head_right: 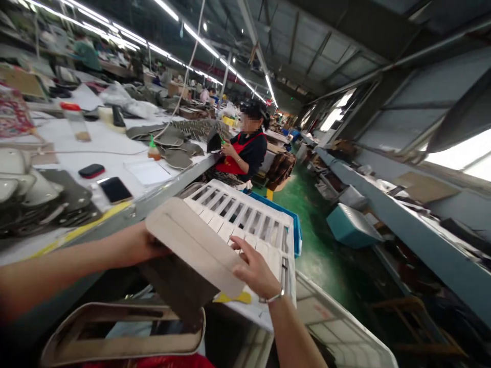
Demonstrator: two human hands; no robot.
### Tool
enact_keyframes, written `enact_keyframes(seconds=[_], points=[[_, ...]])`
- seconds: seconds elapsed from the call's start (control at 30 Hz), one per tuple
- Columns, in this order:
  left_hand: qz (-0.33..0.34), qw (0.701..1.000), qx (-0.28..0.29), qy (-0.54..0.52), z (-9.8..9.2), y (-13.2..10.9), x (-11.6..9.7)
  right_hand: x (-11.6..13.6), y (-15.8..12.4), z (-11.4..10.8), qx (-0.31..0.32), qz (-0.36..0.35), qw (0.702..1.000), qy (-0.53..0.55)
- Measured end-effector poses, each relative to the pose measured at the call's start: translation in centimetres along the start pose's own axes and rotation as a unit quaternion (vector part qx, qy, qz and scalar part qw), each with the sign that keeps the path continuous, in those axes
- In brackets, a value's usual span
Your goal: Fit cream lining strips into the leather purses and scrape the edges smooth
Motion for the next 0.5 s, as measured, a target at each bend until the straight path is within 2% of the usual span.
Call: enact_keyframes(seconds=[0.07, 0.1, 0.2, 0.27, 0.33, 0.5], points=[[-0.006, 0.996, -0.031, 0.088, -0.4, -3.2, -0.3, 2.2, -0.9, 2.3, 0.071, -0.011, 0.994, -0.083], [-0.019, 0.991, -0.028, 0.133, -0.4, -4.5, -0.3, 3.2, -1.3, 3.6, 0.086, -0.017, 0.988, -0.126], [-0.056, 0.965, -0.027, 0.256, -0.1, -7.0, 0.0, 5.0, -1.5, 7.3, 0.059, -0.033, 0.970, -0.233], [-0.055, 0.954, -0.034, 0.293, -0.2, -7.9, 0.4, 5.0, -1.4, 9.4, 0.028, -0.045, 0.960, -0.276], [-0.033, 0.955, -0.028, 0.293, -0.4, -8.7, 1.0, 4.3, -1.5, 10.9, 0.024, -0.055, 0.955, -0.291], [-0.033, 0.952, 0.047, 0.301, 0.2, -10.5, 4.4, 2.1, -3.1, 12.0, 0.060, -0.064, 0.950, -0.300]])
Point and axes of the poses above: each hand's wrist, its own y-axis towards the middle knuckle, its own z-axis out of the palm, x = y × z, the point moved 5 cm from there along y, towards the middle knuckle, and after that the axes turned 13 degrees about -z, right-handed, at the moved point
